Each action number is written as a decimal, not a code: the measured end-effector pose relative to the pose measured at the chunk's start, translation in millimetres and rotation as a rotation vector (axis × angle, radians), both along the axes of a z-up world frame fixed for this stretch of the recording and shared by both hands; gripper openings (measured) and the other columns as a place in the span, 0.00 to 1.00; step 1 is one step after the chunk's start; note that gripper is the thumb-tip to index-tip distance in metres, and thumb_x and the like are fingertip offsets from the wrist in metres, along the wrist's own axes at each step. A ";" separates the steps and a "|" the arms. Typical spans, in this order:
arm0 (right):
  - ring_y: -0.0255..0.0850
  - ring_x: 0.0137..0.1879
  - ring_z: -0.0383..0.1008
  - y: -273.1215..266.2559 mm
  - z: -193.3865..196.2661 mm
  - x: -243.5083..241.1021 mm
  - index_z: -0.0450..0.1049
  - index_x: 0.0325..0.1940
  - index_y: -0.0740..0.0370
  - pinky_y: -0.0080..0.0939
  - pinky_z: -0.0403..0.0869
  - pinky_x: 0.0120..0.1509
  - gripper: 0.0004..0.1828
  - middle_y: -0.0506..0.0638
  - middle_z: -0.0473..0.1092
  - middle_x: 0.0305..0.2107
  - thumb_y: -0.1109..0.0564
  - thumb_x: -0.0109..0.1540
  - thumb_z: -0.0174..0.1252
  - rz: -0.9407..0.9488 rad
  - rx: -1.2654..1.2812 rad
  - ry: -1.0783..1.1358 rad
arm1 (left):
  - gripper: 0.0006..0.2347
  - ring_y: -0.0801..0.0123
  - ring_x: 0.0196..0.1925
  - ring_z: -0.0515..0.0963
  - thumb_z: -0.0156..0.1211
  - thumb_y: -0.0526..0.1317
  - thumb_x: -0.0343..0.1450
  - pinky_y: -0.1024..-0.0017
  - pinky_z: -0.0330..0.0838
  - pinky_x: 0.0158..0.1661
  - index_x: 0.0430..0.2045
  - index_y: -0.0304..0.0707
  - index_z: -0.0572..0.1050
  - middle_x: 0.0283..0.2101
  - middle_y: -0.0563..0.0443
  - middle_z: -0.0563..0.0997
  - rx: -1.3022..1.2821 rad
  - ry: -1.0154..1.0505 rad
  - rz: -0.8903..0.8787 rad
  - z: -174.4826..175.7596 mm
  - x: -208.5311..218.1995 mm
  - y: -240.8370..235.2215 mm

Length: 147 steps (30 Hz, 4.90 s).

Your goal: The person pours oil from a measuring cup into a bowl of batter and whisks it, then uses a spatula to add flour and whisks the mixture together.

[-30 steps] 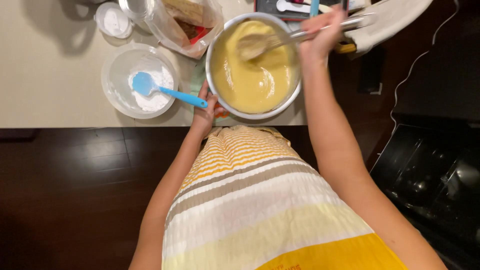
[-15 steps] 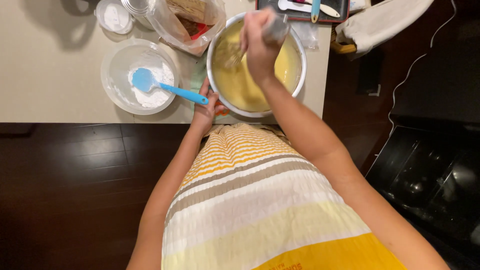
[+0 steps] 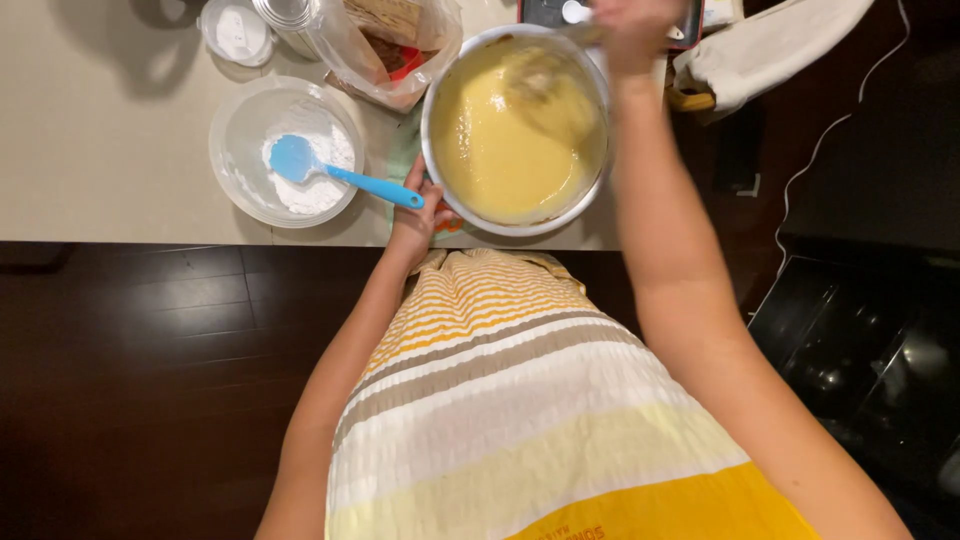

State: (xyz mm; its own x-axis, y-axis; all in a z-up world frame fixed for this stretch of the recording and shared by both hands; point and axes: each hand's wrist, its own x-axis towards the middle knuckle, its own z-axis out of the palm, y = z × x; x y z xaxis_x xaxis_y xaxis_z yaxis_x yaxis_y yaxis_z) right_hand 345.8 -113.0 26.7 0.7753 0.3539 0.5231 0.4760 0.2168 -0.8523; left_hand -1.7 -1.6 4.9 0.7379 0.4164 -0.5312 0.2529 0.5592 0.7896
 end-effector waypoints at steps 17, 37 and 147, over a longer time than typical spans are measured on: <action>0.39 0.16 0.52 -58.6 14.9 -11.9 0.58 0.23 0.57 0.45 0.61 0.25 0.18 0.47 0.52 0.13 0.56 0.68 0.48 0.034 0.561 0.795 | 0.25 0.79 0.32 0.77 0.46 0.33 0.75 0.83 0.71 0.28 0.71 0.45 0.58 0.41 0.53 0.77 0.012 -0.030 0.017 3.9 -0.5 0.7; 0.39 0.17 0.52 -64.5 -46.2 -14.4 0.58 0.19 0.53 0.46 0.64 0.28 0.21 0.45 0.51 0.10 0.53 0.66 0.52 0.124 0.232 1.201 | 0.26 0.79 0.37 0.78 0.46 0.33 0.75 0.83 0.74 0.32 0.73 0.44 0.54 0.44 0.54 0.79 0.030 -0.040 0.017 -0.9 -2.0 -1.7; 0.37 0.30 0.71 -143.8 145.3 -160.3 0.79 0.59 0.53 0.36 0.69 0.36 0.17 0.51 0.74 0.27 0.55 0.65 0.61 0.152 -1.239 0.210 | 0.37 0.45 0.56 0.80 0.37 0.25 0.75 0.61 0.85 0.37 0.74 0.61 0.27 0.76 0.32 0.48 0.272 -0.106 0.362 100.0 -100.1 -0.1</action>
State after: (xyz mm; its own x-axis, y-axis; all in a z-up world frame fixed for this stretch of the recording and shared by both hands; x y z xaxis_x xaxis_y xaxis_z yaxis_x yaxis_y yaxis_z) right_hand 185.5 -256.8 172.0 0.7119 0.6092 -0.3495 0.3475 -0.7380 -0.5785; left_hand -101.8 -1.7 104.9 0.5639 0.7709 -0.2963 -0.0109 0.3657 0.9307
